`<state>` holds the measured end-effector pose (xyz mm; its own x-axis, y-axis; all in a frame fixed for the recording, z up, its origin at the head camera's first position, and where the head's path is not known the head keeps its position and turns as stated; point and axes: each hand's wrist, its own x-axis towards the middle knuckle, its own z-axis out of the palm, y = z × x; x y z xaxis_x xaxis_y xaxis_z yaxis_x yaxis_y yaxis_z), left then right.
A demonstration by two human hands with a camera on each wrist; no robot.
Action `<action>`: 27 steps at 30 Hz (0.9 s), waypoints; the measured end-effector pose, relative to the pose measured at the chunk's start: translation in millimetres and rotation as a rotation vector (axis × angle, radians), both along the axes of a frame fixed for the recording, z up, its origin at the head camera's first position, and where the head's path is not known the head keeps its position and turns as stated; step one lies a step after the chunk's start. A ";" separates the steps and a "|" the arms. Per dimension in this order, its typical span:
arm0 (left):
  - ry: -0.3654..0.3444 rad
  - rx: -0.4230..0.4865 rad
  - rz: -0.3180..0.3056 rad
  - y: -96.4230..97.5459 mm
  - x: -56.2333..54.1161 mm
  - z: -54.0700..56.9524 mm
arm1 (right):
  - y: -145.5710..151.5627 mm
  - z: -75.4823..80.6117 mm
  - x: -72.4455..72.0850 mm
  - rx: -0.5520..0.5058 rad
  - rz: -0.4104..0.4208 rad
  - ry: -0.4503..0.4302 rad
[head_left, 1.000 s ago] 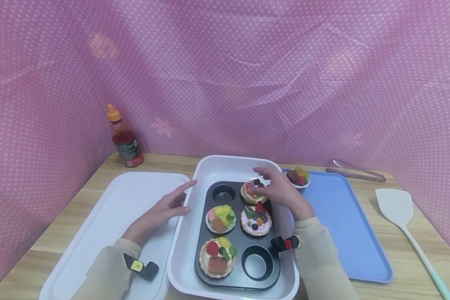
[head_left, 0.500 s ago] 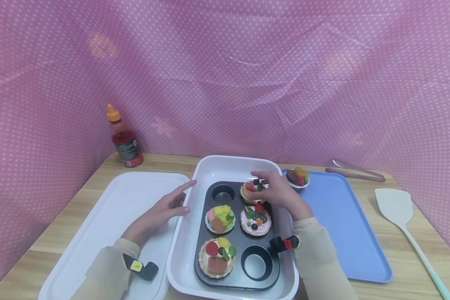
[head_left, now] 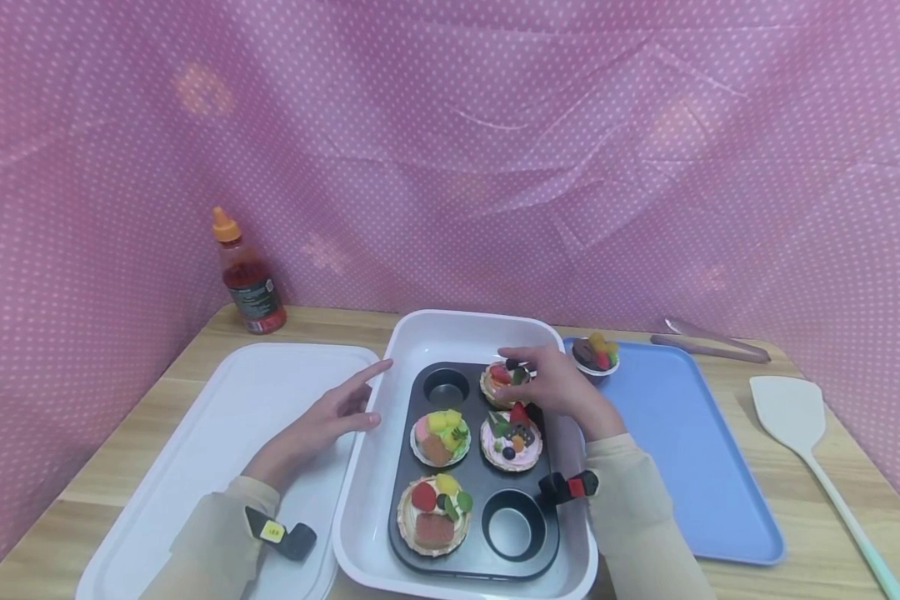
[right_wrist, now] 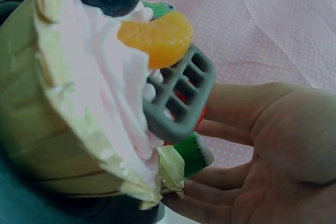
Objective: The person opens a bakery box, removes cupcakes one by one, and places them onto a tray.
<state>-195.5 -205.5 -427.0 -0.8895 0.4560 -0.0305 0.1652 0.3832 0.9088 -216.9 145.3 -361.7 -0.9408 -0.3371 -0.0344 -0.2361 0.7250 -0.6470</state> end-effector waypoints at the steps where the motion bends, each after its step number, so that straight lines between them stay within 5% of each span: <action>1: 0.001 0.000 -0.001 -0.1 -0.1 0.0 | -0.1 -0.3 -0.3 -0.004 0.000 -0.005; 16: -0.002 0.005 -0.008 -1.2 -1.5 -2.1 | -0.3 -1.6 -2.0 -0.001 0.011 -0.009; 27: -0.013 -0.026 0.010 -0.7 -2.2 -1.7 | -1.3 -2.9 -3.2 -0.013 -0.054 -0.043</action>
